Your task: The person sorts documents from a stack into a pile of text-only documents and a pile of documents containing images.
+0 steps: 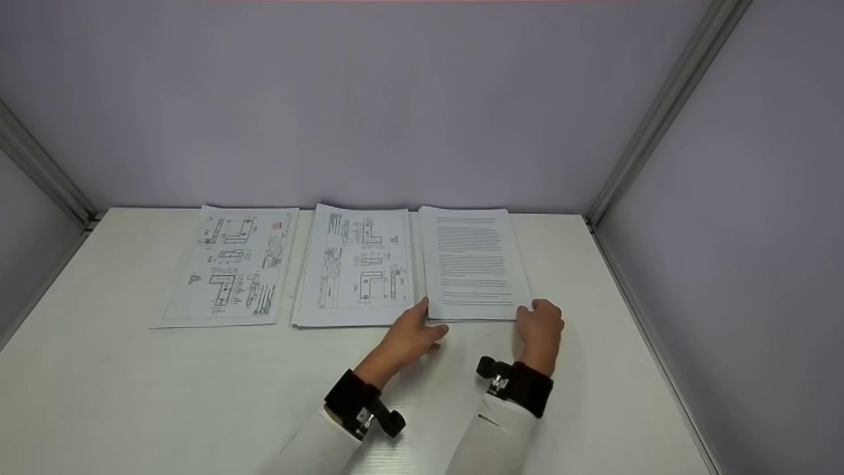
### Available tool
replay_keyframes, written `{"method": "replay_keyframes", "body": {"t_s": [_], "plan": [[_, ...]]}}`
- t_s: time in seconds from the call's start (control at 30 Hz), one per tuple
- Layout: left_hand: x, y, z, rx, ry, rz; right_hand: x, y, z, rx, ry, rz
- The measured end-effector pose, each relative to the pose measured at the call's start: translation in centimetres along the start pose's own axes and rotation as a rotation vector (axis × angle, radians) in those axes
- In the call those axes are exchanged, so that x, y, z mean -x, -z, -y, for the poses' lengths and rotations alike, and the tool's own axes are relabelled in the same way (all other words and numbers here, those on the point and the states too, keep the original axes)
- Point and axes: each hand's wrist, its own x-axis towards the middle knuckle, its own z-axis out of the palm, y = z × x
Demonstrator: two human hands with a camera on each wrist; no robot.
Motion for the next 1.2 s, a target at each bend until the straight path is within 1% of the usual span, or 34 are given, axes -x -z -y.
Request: {"method": "replay_keyframes", "body": {"t_s": [0.2, 0.33, 0.4, 0.5, 0.57, 0.63, 0.73, 0.83, 0.9, 1.03, 1.1, 1.2], "plan": [[0.2, -0.1, 0.0, 0.013, -0.013, 0.011, -0.1, 0.1, -0.3, -0.026, -0.011, 0.0], [0.2, 0.2, -0.3, 0.009, -0.029, 0.015, -0.2, 0.2, -0.1, -0.032, -0.008, 0.0], [0.3, 0.5, -0.5, 0.022, -0.058, 0.015, -0.2, 0.3, 0.1, -0.02, -0.001, -0.006], [0.4, 1.1, -1.0, 0.054, -0.133, 0.009, 0.1, 0.6, 0.7, -0.006, 0.028, -0.035], [0.6, 1.7, -1.3, 0.06, -0.157, -0.012, 0.5, 0.9, 1.2, -0.012, 0.065, -0.068], [0.9, 2.6, -1.6, 0.037, -0.175, -0.043, 1.0, 1.0, 2.0, -0.031, 0.114, -0.104], [1.3, 4.6, -1.9, 0.0, -0.204, -0.106, 1.9, 0.9, 3.4, -0.084, 0.207, -0.169], [1.3, 7.4, -1.6, 0.0, -0.269, -0.166, 3.0, 0.5, 5.2, -0.118, 0.319, -0.224], [1.3, 9.5, -1.1, 0.016, -0.291, -0.206, 3.6, 0.0, 6.3, -0.132, 0.394, -0.242], [0.9, 14.0, 0.5, 0.007, -0.271, -0.284, 3.9, -1.6, 8.2, -0.135, 0.531, -0.225], [0.8, 16.2, 1.3, -0.009, -0.249, -0.318, 4.0, -2.6, 9.1, -0.128, 0.592, -0.203], [1.1, 19.2, 2.6, -0.038, -0.194, -0.37, 4.0, -4.2, 10.1, -0.099, 0.667, -0.157]]}}
